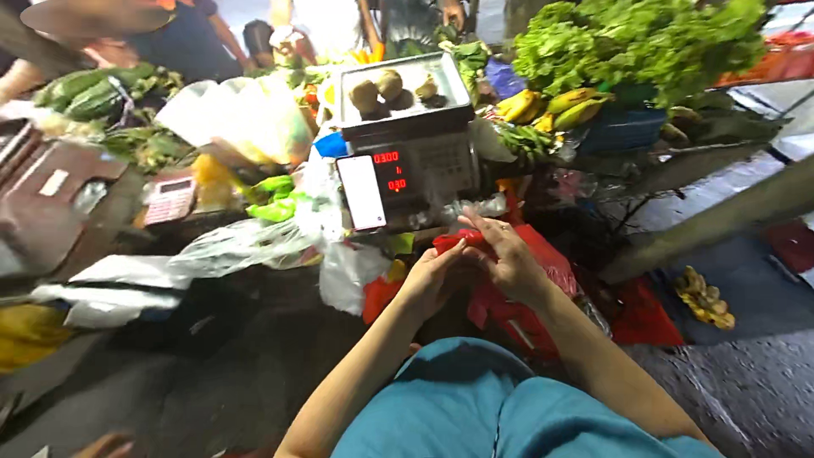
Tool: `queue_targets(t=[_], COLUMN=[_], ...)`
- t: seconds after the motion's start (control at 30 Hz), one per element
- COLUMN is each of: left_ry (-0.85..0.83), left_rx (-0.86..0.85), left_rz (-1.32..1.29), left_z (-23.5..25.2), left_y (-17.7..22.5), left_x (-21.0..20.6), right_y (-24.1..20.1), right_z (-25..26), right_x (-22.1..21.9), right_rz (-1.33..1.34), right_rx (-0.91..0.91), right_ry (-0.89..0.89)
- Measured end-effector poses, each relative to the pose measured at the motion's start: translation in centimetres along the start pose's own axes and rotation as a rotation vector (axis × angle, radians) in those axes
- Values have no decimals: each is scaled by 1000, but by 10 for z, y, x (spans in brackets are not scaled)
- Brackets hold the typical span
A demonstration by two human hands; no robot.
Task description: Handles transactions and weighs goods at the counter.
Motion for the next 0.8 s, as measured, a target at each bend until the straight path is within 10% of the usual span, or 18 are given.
queue_targets(t=[0.33,0.47,0.53,0.63,0.8], left_ry=[-1,87,476,942,1166], left_rx=[-290,-577,-579,-396,-361], left_rz=[-323,304,981,1461,1485], left_z=[-27,-61,-88,-136,-204], left_y=[65,103,125,155,183], left_x=[87,156,186,212,253], right_y=[9,15,6,15,105], right_z=[64,117,158,228,293], right_x=[-51,-70,-65,-39,-29], right_rz=[510,965,703,-149,-395], right_rx=[-573,-798,-527,-168,-455], right_ry=[385,329,11,-2,-159])
Point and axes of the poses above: each hand's wrist, its own z-axis towards the middle knuckle, its own x-axis out of the back of the hand, y = z × x, the point moved 5 cm from there along z, towards the middle knuckle, and after that the axes turned 8 degrees about x, right-handed, at the moved point
